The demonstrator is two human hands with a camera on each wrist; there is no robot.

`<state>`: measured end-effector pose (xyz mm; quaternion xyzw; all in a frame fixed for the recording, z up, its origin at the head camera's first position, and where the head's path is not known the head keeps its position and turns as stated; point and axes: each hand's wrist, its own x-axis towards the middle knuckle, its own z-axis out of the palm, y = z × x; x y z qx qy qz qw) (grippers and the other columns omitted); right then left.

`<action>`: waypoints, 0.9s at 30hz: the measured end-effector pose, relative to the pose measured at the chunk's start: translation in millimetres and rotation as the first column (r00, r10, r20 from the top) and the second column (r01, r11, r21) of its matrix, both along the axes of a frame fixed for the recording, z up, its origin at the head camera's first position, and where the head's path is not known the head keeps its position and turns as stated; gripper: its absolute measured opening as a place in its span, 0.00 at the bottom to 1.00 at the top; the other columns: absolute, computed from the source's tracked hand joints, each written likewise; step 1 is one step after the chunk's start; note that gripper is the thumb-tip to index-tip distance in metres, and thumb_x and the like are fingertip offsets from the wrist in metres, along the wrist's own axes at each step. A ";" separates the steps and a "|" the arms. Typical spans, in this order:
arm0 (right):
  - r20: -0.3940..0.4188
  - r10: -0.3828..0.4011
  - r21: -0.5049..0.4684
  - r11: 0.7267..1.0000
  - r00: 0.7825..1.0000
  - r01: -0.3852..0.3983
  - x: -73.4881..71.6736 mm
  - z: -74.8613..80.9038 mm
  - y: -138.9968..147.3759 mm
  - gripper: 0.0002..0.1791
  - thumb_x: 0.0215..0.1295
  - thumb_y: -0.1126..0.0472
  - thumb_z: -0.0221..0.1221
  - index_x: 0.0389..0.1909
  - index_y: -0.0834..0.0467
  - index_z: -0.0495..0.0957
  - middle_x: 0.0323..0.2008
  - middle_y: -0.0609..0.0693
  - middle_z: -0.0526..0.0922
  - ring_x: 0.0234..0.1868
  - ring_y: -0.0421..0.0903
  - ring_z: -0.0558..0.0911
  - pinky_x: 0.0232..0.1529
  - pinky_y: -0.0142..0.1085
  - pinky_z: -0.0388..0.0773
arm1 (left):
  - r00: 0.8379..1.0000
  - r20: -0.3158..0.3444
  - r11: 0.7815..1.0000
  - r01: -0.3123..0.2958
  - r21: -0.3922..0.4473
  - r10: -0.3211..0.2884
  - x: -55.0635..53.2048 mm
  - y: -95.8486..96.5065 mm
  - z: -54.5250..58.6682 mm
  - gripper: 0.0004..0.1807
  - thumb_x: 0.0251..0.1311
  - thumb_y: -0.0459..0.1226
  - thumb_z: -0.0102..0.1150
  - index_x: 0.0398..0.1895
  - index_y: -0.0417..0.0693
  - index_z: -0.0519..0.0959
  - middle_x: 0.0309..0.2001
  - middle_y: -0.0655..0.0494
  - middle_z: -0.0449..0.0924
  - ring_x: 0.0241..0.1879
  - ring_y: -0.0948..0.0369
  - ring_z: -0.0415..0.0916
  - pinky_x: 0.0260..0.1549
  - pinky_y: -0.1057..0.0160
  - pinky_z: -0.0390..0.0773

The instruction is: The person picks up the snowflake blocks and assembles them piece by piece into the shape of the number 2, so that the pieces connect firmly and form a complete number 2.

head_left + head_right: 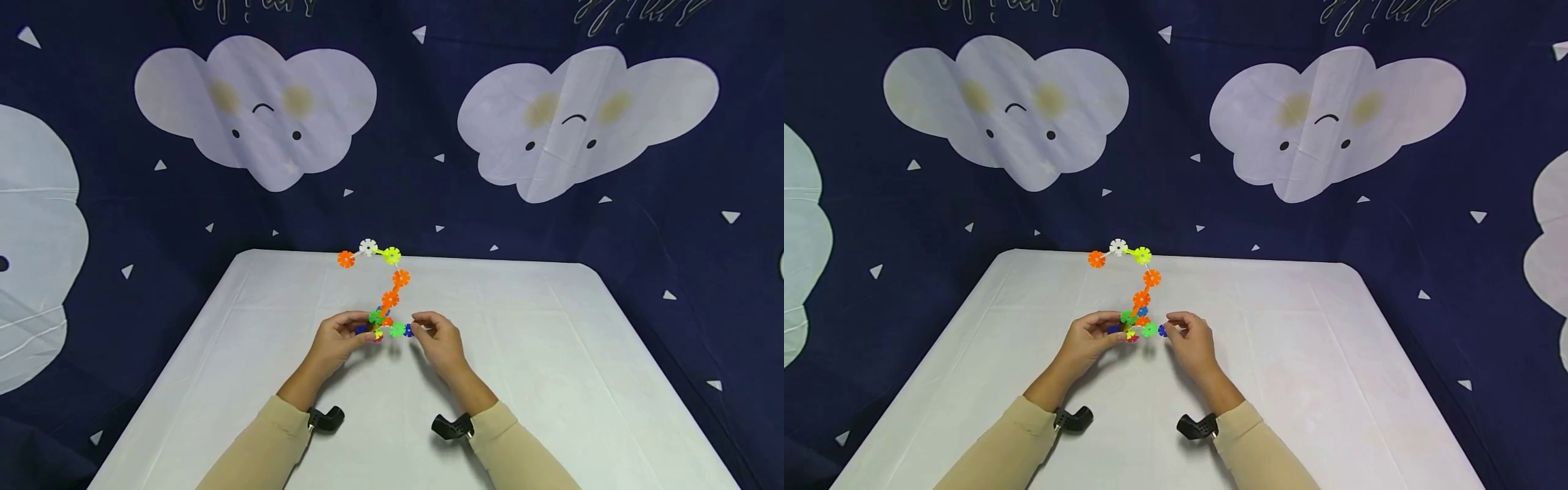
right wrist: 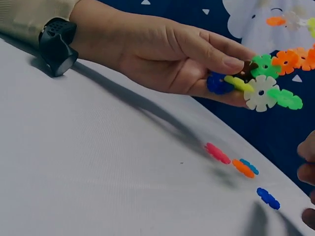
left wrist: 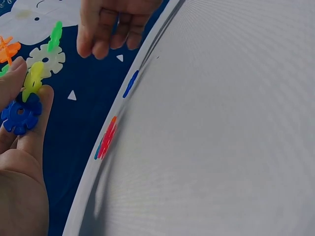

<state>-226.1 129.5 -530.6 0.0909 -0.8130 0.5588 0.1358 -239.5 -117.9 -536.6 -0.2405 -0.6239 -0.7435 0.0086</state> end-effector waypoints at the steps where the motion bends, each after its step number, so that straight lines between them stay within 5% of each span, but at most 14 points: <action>1: -0.026 -0.002 0.044 0.999 1.000 0.004 -1.0 -2.2 0.7 0.11 0.69 0.67 0.68 0.50 0.66 0.86 0.45 0.54 0.88 0.46 0.56 0.81 0.49 0.42 0.78 | 1.000 -0.003 1.000 0.001 0.004 -0.001 -0.1 0.1 -0.2 0.21 0.58 0.15 0.67 0.56 0.21 0.78 0.53 0.29 0.81 0.52 0.41 0.80 0.48 0.54 0.85; 5: -0.090 0.042 0.213 0.977 0.995 -0.022 -5.2 -10.9 2.2 0.16 0.66 0.68 0.68 0.54 0.64 0.85 0.55 0.57 0.85 0.59 0.61 0.75 0.60 0.53 0.70 | 1.000 -0.012 1.000 0.003 0.015 -0.003 -0.6 0.3 -1.2 0.21 0.58 0.14 0.68 0.56 0.20 0.78 0.52 0.30 0.82 0.51 0.45 0.81 0.47 0.57 0.86; 10: -0.066 0.146 0.393 0.913 0.987 -0.109 -5.7 -16.6 1.7 0.23 0.71 0.67 0.65 0.65 0.65 0.79 0.69 0.65 0.75 0.70 0.67 0.67 0.70 0.61 0.60 | 1.000 -0.019 1.000 0.008 0.023 -0.008 -1.5 0.2 -2.9 0.21 0.58 0.15 0.68 0.56 0.20 0.78 0.52 0.32 0.82 0.50 0.45 0.81 0.46 0.58 0.86; 21: -0.036 0.179 0.611 0.783 0.983 -0.120 -1.6 -17.0 -3.2 0.24 0.77 0.64 0.61 0.70 0.65 0.75 0.73 0.63 0.71 0.74 0.66 0.65 0.74 0.65 0.53 | 1.000 -0.005 0.999 0.026 0.022 -0.026 -0.7 0.6 -1.0 0.21 0.59 0.15 0.67 0.56 0.21 0.79 0.53 0.28 0.80 0.52 0.40 0.80 0.47 0.54 0.86; 27: -0.115 0.152 0.615 0.787 0.982 -0.050 -0.9 -20.3 -3.8 0.16 0.75 0.69 0.62 0.61 0.66 0.82 0.66 0.59 0.80 0.68 0.62 0.74 0.71 0.65 0.60 | 0.999 0.003 0.999 0.035 0.009 -0.035 0.3 0.2 -0.3 0.20 0.60 0.15 0.67 0.57 0.22 0.79 0.54 0.28 0.80 0.53 0.41 0.81 0.47 0.53 0.86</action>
